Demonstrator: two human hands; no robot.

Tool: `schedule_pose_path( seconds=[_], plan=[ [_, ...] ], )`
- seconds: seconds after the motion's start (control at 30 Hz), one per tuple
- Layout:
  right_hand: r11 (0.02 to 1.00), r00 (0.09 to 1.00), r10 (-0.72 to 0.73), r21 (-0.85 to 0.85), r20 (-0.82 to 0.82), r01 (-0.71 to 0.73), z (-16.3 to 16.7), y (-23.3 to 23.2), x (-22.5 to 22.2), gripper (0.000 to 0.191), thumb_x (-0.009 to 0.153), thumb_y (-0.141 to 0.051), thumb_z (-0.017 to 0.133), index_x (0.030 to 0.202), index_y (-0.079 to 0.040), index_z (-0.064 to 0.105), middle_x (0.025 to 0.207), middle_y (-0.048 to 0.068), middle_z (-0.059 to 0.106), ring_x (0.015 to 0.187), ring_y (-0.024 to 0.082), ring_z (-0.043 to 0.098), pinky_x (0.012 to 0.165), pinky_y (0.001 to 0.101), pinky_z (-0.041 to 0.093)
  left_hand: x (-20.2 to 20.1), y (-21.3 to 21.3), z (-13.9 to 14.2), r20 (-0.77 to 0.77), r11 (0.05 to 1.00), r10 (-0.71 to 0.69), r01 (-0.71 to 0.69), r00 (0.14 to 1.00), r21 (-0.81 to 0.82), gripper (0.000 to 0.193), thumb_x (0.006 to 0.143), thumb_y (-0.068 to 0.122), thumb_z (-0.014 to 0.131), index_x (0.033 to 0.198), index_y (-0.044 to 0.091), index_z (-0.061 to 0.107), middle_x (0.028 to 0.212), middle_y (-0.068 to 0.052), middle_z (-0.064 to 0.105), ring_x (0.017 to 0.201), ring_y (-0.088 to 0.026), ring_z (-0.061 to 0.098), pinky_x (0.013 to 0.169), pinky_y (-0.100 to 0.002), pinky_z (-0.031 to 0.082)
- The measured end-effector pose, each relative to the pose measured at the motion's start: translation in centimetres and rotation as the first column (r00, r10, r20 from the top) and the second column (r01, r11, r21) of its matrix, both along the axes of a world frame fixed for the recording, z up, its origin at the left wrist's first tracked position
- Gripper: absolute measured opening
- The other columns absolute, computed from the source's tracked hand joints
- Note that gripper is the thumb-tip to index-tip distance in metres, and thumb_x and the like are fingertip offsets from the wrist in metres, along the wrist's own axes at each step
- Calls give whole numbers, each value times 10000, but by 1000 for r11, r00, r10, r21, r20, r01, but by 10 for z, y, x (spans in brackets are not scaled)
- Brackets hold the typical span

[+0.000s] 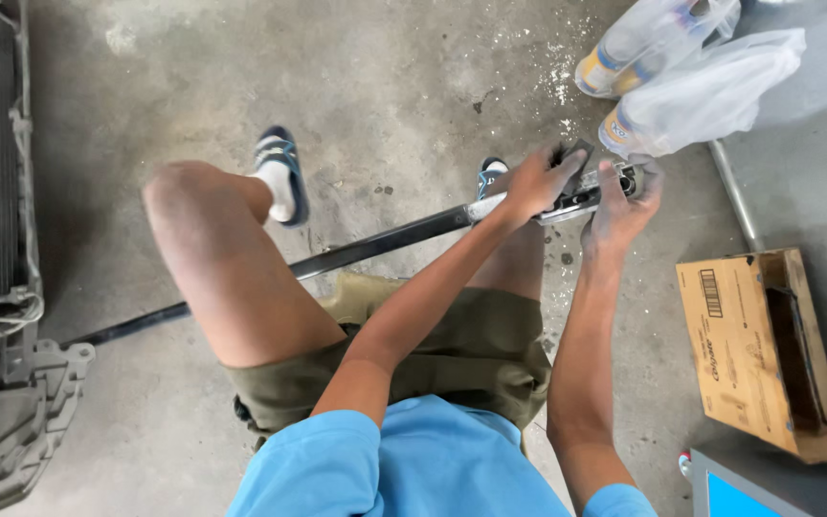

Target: The person sits on the floor and uses a white cloth to wipe and clean a long metal bar. They repeatedly rub the surface of the bar with the cloth, focusing on removing dirt or residue.

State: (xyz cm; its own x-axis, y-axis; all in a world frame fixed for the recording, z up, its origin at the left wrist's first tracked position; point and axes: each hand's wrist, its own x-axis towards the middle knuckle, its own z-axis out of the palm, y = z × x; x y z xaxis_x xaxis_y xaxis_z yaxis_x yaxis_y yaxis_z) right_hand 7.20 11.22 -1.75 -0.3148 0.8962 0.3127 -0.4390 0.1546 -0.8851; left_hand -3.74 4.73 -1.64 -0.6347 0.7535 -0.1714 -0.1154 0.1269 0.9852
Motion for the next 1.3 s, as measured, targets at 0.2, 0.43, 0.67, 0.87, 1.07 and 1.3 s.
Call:
schedule_pose_path(
  seconds=[0.2, 0.43, 0.67, 0.87, 1.07, 1.3],
  plan=[
    [992, 996, -59, -106, 64, 66, -18, 8, 14, 218, 983, 51, 742, 1126, -44, 609, 953, 19, 627, 827, 92, 608, 726, 247, 511, 9, -3, -27, -337, 970, -57, 132, 940, 204, 344, 892, 349, 756, 1030, 34, 764, 956, -86, 732, 870, -207, 690, 792, -361, 529],
    [988, 972, -142, -28, 190, 149, -37, 39, -22, 92, 1056, -98, 722, 1090, -27, 673, 924, -13, 581, 826, 80, 520, 714, 278, 437, -52, -31, -77, -150, 989, -101, 116, 984, 96, 210, 870, 206, 804, 951, 23, 736, 800, -63, 717, 751, -94, 587, 692, -293, 506],
    [884, 998, 53, -463, -44, -67, -49, 46, -79, 299, 959, -310, 745, 1056, -51, 631, 934, 49, 628, 852, 181, 661, 781, 368, 555, -120, -22, -81, -365, 977, -150, 195, 919, 90, 227, 842, 155, 796, 1005, 18, 717, 907, -148, 705, 820, -245, 663, 753, -361, 532],
    [859, 983, 141, -479, -118, -181, -68, 52, -73, 374, 1011, -369, 668, 1118, -16, 605, 980, 119, 635, 896, 234, 678, 835, 389, 581, -100, 43, -70, -467, 941, -181, 291, 866, 174, 267, 820, 162, 812, 1006, 4, 705, 922, -181, 717, 831, -355, 691, 756, -409, 526],
    [823, 983, 120, -539, -141, -178, -83, 65, -66, 434, 1041, -425, 617, 1111, 2, 616, 985, 104, 630, 931, 218, 659, 868, 391, 560, -101, 42, -74, -360, 920, -262, 344, 896, 188, 176, 827, 84, 793, 984, 29, 736, 904, -109, 727, 806, -222, 719, 748, -333, 576],
    [997, 995, 46, 54, 87, -51, -95, 50, -69, 526, 1052, -502, 606, 1319, -52, 554, 1149, 57, 631, 1052, 123, 609, 984, 301, 509, -119, -11, -91, -92, 953, -276, 285, 957, 103, 146, 824, 96, 822, 913, 18, 736, 819, -27, 708, 744, -106, 653, 670, -295, 533]
  ],
)
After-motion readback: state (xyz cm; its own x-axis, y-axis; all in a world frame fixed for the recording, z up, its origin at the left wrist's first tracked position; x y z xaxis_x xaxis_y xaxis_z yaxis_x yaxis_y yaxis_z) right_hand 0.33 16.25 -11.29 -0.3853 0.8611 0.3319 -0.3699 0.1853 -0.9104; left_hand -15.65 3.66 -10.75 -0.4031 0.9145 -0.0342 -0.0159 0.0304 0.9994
